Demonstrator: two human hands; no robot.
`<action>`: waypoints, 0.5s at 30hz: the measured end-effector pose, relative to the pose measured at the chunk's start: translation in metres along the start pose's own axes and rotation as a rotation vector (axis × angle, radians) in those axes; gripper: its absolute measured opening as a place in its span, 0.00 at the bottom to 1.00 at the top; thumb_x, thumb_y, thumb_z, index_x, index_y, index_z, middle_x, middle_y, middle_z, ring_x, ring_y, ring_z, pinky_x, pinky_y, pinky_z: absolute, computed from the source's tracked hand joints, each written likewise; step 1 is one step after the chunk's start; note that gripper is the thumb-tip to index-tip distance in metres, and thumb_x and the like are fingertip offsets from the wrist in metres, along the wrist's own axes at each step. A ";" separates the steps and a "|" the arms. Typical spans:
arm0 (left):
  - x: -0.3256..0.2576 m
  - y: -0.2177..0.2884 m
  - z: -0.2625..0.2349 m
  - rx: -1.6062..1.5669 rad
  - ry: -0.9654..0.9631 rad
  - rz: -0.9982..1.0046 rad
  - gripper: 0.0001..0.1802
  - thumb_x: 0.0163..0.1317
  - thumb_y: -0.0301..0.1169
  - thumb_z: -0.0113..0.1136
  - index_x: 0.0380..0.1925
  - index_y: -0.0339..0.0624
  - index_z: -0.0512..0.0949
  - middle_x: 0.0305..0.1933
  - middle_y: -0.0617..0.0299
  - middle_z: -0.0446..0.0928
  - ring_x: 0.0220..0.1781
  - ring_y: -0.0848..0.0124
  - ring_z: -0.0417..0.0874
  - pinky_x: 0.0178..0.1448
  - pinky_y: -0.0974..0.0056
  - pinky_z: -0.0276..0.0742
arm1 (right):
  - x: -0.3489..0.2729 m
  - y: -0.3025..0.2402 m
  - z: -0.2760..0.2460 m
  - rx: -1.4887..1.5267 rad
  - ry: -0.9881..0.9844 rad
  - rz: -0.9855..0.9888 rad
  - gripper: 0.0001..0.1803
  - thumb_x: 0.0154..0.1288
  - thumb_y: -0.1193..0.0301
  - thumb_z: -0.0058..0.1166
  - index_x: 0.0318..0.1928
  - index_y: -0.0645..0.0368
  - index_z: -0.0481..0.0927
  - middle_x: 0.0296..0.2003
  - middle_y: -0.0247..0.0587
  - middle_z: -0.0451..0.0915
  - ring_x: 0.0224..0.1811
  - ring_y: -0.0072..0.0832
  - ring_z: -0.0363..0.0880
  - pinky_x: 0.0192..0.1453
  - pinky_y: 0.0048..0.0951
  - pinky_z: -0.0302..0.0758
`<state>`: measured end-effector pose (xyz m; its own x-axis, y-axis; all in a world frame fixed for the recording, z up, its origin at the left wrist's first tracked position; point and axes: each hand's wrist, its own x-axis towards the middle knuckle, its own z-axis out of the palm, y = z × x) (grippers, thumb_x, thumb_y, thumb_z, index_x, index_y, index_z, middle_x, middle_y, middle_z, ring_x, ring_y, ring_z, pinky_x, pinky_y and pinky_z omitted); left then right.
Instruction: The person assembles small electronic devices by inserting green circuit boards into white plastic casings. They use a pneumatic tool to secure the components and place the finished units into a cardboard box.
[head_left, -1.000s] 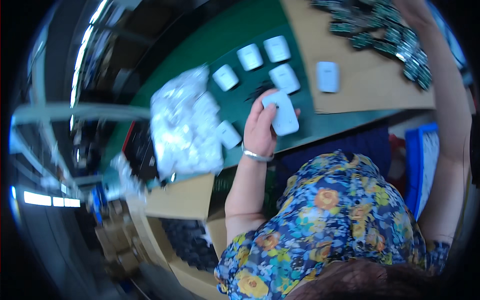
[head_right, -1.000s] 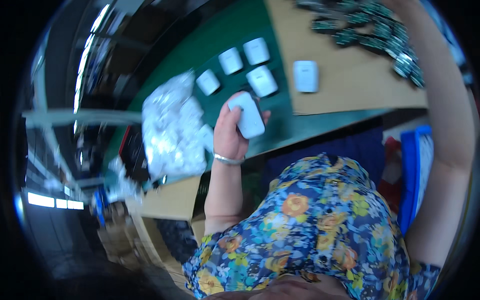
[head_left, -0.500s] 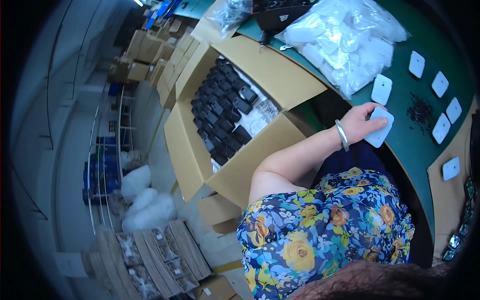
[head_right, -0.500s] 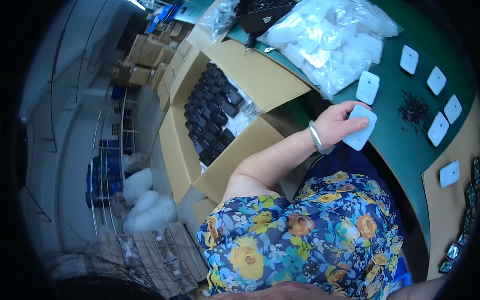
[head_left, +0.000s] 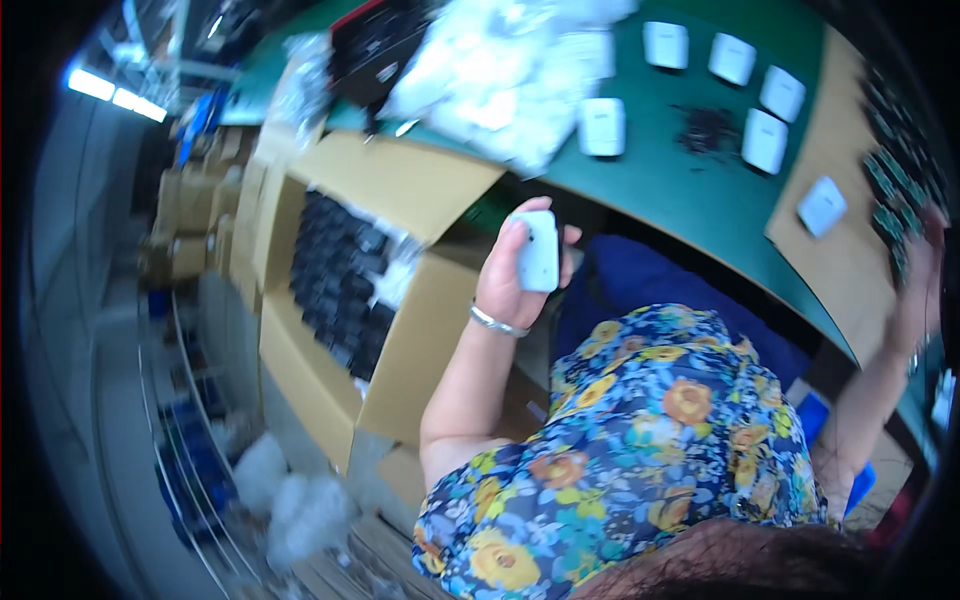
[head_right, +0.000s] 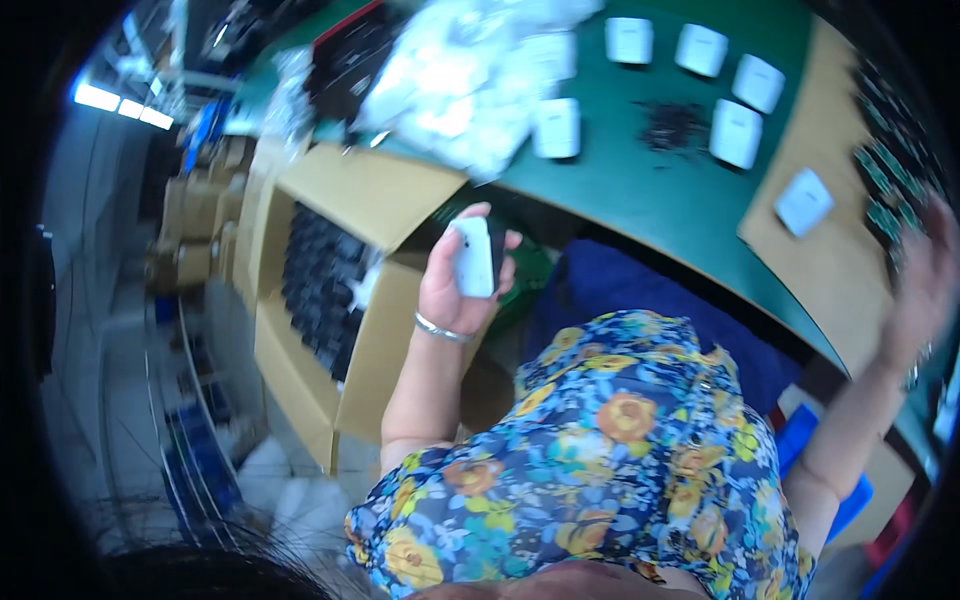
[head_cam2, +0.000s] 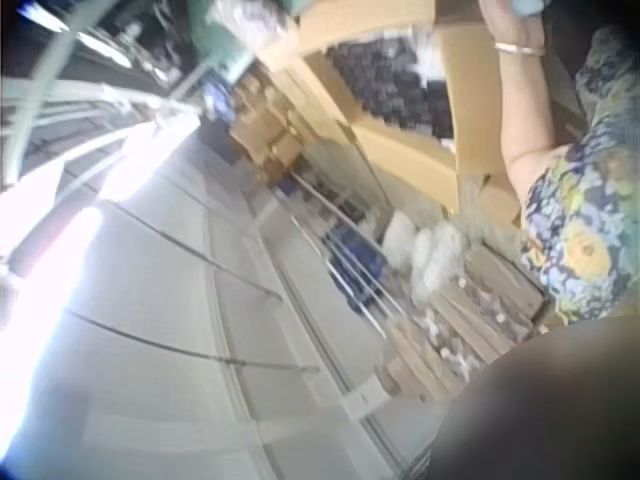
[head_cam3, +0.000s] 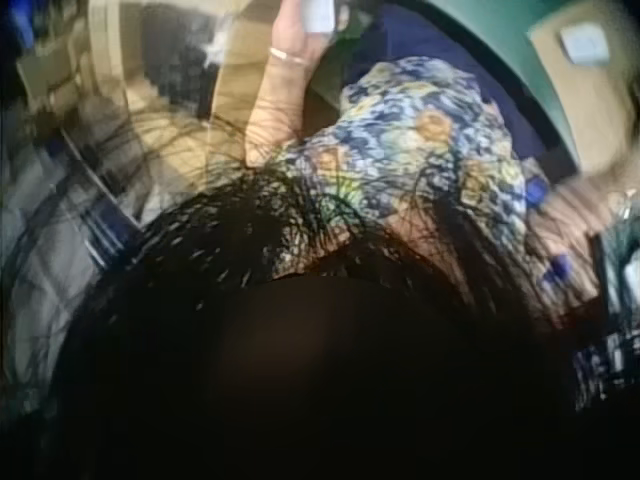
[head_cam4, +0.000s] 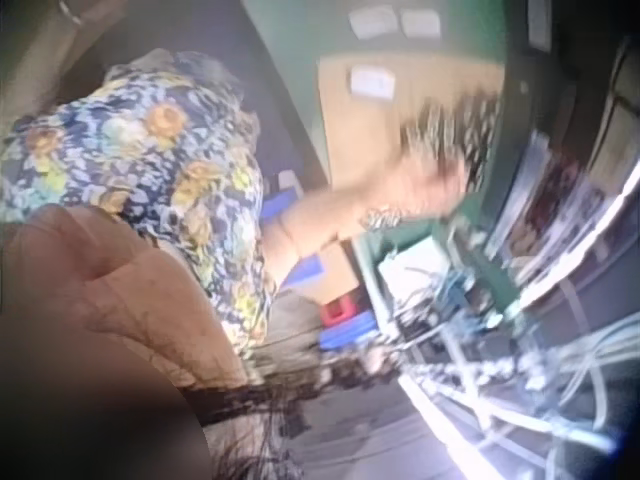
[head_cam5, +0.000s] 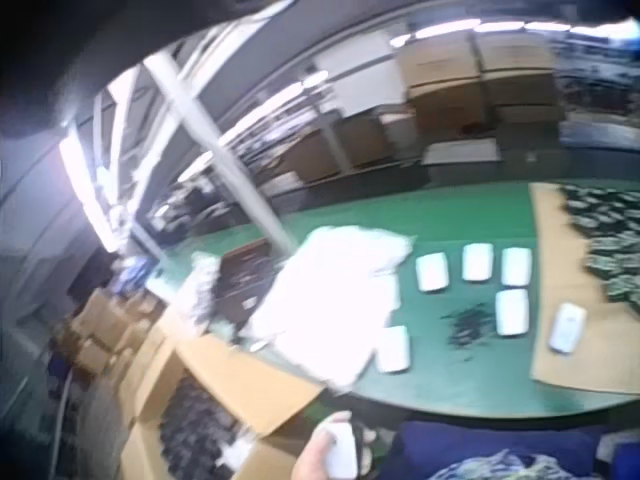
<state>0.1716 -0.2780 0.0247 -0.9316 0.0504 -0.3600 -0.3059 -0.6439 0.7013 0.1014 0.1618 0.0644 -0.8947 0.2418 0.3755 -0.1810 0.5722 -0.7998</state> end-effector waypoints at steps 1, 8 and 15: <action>0.000 -0.003 0.004 -0.028 -0.022 -0.066 0.24 0.59 0.47 0.47 0.51 0.45 0.66 0.38 0.49 0.75 0.25 0.61 0.76 0.26 0.62 0.73 | -0.004 0.021 0.033 -0.112 -0.096 -0.188 0.23 0.60 0.74 0.47 0.57 0.63 0.63 0.53 0.44 0.68 0.56 0.31 0.66 0.62 0.30 0.59; 0.029 -0.005 0.010 0.010 -0.140 -0.138 0.24 0.61 0.44 0.40 0.56 0.47 0.63 0.44 0.49 0.72 0.36 0.56 0.76 0.38 0.56 0.75 | -0.031 -0.005 0.117 -0.408 -0.388 -0.086 0.39 0.47 0.64 0.61 0.59 0.61 0.59 0.57 0.55 0.60 0.61 0.45 0.57 0.63 0.37 0.58; 0.032 -0.024 0.016 0.061 -0.137 -0.222 0.29 0.59 0.40 0.52 0.60 0.49 0.56 0.49 0.53 0.71 0.42 0.57 0.78 0.43 0.53 0.78 | -0.015 0.048 0.129 -0.583 -0.369 -0.170 0.38 0.43 0.66 0.62 0.57 0.60 0.62 0.55 0.55 0.62 0.58 0.47 0.59 0.61 0.39 0.60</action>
<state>0.1457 -0.2483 0.0063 -0.8570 0.2913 -0.4252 -0.5132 -0.5585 0.6517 0.0540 0.0845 -0.0396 -0.9721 -0.1099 0.2074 -0.1744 0.9294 -0.3252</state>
